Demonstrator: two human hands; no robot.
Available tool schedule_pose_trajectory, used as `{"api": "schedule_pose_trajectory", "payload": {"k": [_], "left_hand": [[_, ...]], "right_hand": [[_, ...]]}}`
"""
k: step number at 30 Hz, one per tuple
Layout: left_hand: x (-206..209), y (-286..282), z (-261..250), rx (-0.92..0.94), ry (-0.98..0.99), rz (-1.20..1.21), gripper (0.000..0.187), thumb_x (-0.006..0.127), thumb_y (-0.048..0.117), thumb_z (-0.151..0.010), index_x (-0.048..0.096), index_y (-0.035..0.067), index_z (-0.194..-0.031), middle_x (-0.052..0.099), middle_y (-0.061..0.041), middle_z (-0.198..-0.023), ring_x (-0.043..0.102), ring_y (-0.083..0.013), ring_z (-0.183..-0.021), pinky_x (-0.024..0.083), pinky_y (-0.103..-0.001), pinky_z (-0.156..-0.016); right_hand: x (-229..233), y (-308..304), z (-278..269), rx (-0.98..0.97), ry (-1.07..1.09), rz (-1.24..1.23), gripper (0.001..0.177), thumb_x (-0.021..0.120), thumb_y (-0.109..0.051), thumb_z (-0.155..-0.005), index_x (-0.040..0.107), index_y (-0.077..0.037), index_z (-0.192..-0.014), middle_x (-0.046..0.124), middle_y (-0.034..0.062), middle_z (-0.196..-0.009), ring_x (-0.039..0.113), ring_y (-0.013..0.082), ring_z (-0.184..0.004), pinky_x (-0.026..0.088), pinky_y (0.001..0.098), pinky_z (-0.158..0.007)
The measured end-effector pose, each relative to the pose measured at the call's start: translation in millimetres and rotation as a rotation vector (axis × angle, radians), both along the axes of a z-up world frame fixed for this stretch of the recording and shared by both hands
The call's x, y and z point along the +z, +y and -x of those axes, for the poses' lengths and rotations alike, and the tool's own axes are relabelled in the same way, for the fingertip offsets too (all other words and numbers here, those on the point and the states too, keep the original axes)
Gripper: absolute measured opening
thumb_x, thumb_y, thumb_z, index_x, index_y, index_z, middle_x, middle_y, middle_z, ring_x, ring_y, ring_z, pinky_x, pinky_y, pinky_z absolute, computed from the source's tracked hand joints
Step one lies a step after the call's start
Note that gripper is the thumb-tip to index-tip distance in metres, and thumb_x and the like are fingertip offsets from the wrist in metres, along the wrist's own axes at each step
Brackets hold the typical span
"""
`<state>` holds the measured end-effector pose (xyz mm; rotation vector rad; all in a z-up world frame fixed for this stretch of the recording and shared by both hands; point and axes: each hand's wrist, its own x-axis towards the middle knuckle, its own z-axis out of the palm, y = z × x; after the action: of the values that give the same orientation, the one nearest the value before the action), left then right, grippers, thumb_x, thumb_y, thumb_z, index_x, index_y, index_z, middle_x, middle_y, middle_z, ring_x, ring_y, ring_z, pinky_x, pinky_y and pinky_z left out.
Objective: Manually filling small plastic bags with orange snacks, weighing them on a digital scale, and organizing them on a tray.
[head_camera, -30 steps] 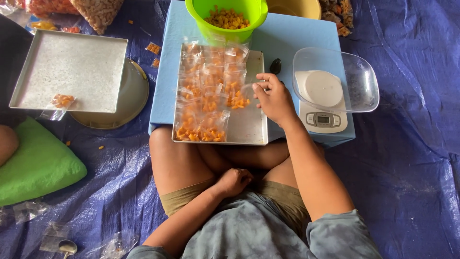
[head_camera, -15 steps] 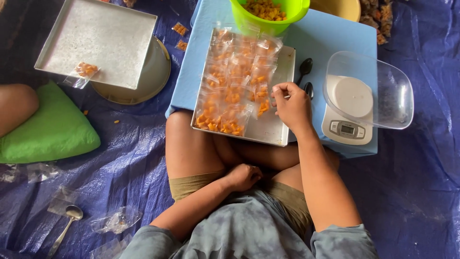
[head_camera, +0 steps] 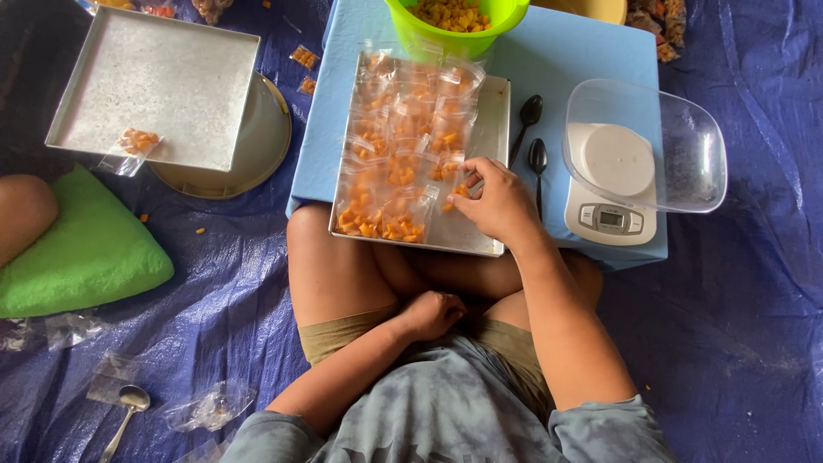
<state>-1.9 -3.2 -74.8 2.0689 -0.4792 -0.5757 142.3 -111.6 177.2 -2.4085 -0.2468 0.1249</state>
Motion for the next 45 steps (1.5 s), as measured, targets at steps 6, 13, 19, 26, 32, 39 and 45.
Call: {"api": "schedule_pose_trajectory", "payload": {"k": [6, 13, 19, 26, 32, 39, 45], "left_hand": [[6.9, 2.1, 0.4, -0.001, 0.005, -0.002, 0.021, 0.063, 0.030, -0.096, 0.075, 0.017, -0.107, 0.077, -0.014, -0.099, 0.073, -0.0410, -0.094, 0.060, -0.050, -0.076], [71.3, 28.4, 8.7, 0.007, -0.172, -0.053, 0.018, 0.065, 0.027, -0.092, 0.076, 0.014, -0.099, 0.076, -0.013, -0.085, 0.074, -0.0386, -0.079, 0.060, -0.048, -0.070], [148.8, 107.4, 25.1, 0.207, -0.617, 0.082, 0.007, 0.073, 0.027, -0.077, 0.070, 0.021, -0.081, 0.069, -0.003, -0.067, 0.070, -0.0284, -0.058, 0.056, -0.042, -0.056], [135.0, 179.7, 23.2, 1.061, -0.680, 0.204, 0.021, 0.075, 0.002, -0.078, 0.080, 0.020, -0.089, 0.052, 0.007, -0.045, 0.052, -0.0115, -0.042, 0.050, -0.023, -0.053], [120.2, 204.6, 12.2, 1.315, -0.639, 0.349, 0.014, 0.069, -0.002, -0.087, 0.079, 0.004, -0.095, 0.049, -0.002, -0.047, 0.048, -0.0097, -0.044, 0.041, -0.025, -0.048], [103.6, 269.5, -14.6, 1.610, -0.571, 0.408, 0.012, 0.066, 0.004, -0.090, 0.076, 0.000, -0.095, 0.065, -0.014, -0.061, 0.059, -0.0135, -0.044, 0.044, -0.026, -0.043], [47.5, 389.5, -36.1, 1.464, -0.297, 0.314, 0.020, 0.069, 0.013, -0.099, 0.069, 0.002, -0.116, 0.070, -0.015, -0.096, 0.068, -0.0184, -0.054, 0.056, -0.028, -0.044]], "right_hand": [[-30.4, 2.9, -16.1, -0.158, -0.099, -0.090, 0.023, 0.084, -0.025, -0.081, 0.068, -0.013, -0.091, 0.069, 0.0045, -0.087, 0.075, 0.0230, -0.072, 0.059, 0.0338, -0.064], [-33.8, -1.5, -10.7, -0.185, -0.185, -0.111, 0.054, 0.091, -0.036, -0.076, 0.064, -0.015, -0.118, 0.072, 0.0048, -0.099, 0.076, 0.0269, -0.076, 0.060, 0.0367, -0.065], [-10.4, -7.6, 7.6, -0.128, -0.082, -0.074, 0.057, 0.090, -0.039, -0.076, 0.066, -0.019, -0.124, 0.076, 0.0033, -0.101, 0.075, 0.0251, -0.078, 0.059, 0.0368, -0.065], [-19.5, -4.6, 3.6, -0.063, -0.131, -0.030, 0.046, 0.087, -0.025, -0.077, 0.072, -0.018, -0.119, 0.075, 0.0032, -0.087, 0.072, 0.0254, -0.066, 0.056, 0.0355, -0.057], [-17.2, -2.2, 4.4, -0.079, -0.152, 0.019, 0.043, 0.086, -0.026, -0.078, 0.072, -0.016, -0.118, 0.074, 0.0044, -0.080, 0.072, 0.0289, -0.066, 0.056, 0.0401, -0.059], [-3.4, 3.4, 10.1, -0.079, -0.187, 0.037, 0.043, 0.086, -0.030, -0.081, 0.072, -0.016, -0.119, 0.075, 0.0035, -0.080, 0.071, 0.0313, -0.066, 0.056, 0.0410, -0.059], [10.2, 8.6, 28.4, -0.083, -0.338, -0.114, 0.023, 0.079, -0.020, -0.095, 0.073, -0.014, -0.116, 0.074, 0.0042, -0.079, 0.067, 0.0225, -0.059, 0.054, 0.0351, -0.056]]}}
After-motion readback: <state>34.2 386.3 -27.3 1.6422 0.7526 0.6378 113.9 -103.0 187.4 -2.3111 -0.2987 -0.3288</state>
